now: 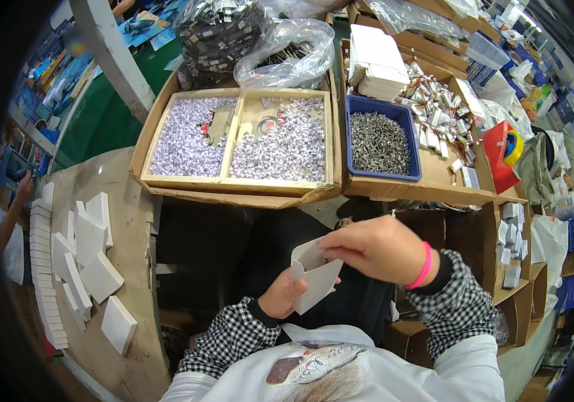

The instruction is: The person assembles small electronic components by hand. They pick up white rectangular casings, insert small parts from trays, and place the assembled units into a cardboard box. The process is repeated continuously throughout the clip.

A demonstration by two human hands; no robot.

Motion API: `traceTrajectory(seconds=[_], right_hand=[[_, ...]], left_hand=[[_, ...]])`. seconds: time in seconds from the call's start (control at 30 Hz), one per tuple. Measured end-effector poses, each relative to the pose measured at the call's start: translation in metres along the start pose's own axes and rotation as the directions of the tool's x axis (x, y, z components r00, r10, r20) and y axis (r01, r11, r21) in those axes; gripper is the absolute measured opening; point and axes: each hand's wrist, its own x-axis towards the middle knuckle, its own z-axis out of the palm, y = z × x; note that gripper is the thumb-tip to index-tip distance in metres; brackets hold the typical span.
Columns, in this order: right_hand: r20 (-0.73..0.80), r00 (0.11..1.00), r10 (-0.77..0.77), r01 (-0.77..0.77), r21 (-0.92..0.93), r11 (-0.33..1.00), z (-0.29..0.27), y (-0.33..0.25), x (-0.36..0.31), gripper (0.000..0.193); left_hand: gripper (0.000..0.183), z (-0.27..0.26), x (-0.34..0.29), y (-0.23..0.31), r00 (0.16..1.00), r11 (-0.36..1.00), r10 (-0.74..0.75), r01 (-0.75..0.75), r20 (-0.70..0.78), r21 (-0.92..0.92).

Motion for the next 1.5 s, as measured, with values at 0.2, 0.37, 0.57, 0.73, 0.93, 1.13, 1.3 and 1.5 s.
traceTrajectory(seconds=[0.2, 0.37, 0.57, 0.73, 0.93, 1.13, 1.3, 1.5], right_hand=[[-0.082, 0.996, -0.038, 0.037, -0.018, 0.999, 0.015, -0.004, -0.011, 0.02], [-0.34, 0.923, 0.18, -0.097, 0.245, 0.965, 0.04, 0.012, -0.034, 0.03], [-0.189, 0.787, 0.587, -0.122, 0.885, 0.449, 0.12, 0.031, -0.069, 0.042], [-0.199, 0.736, 0.648, -0.039, 0.942, 0.334, 0.161, 0.037, -0.088, 0.043], [-0.267, 0.732, 0.627, -0.247, 0.753, 0.61, 0.165, 0.046, -0.108, 0.023], [-0.164, 0.805, 0.571, -0.096, 0.913, 0.397, 0.161, 0.058, -0.11, 0.01], [-0.001, 0.794, 0.608, -0.035, 0.998, 0.046, 0.16, 0.064, -0.106, 0.023], [-0.053, 0.862, 0.504, -0.133, 0.936, 0.326, 0.156, 0.069, -0.106, 0.03]], left_hand=[[0.098, -0.001, -0.005, 0.001, 0.999, 1.0, -0.002, 0.002, 0.034, 0.01], [0.099, -0.007, -0.01, -0.008, 0.999, 0.998, -0.01, 0.008, -0.032, -0.062], [0.071, -0.015, -0.012, -0.028, 0.978, 1.0, -0.001, -0.005, -0.209, -0.026], [0.045, -0.011, -0.013, -0.042, 0.831, 0.957, 0.261, -0.158, -0.491, 0.242], [0.041, -0.015, -0.02, -0.05, 0.876, 0.917, 0.243, -0.069, -0.416, 0.392], [0.022, -0.016, -0.025, -0.042, 0.925, 0.832, 0.191, 0.025, -0.329, 0.554], [0.018, -0.017, -0.014, -0.027, 0.947, 0.894, 0.128, 0.019, -0.295, 0.447], [0.034, -0.019, -0.009, -0.025, 0.951, 0.964, 0.038, 0.046, -0.306, 0.262]])
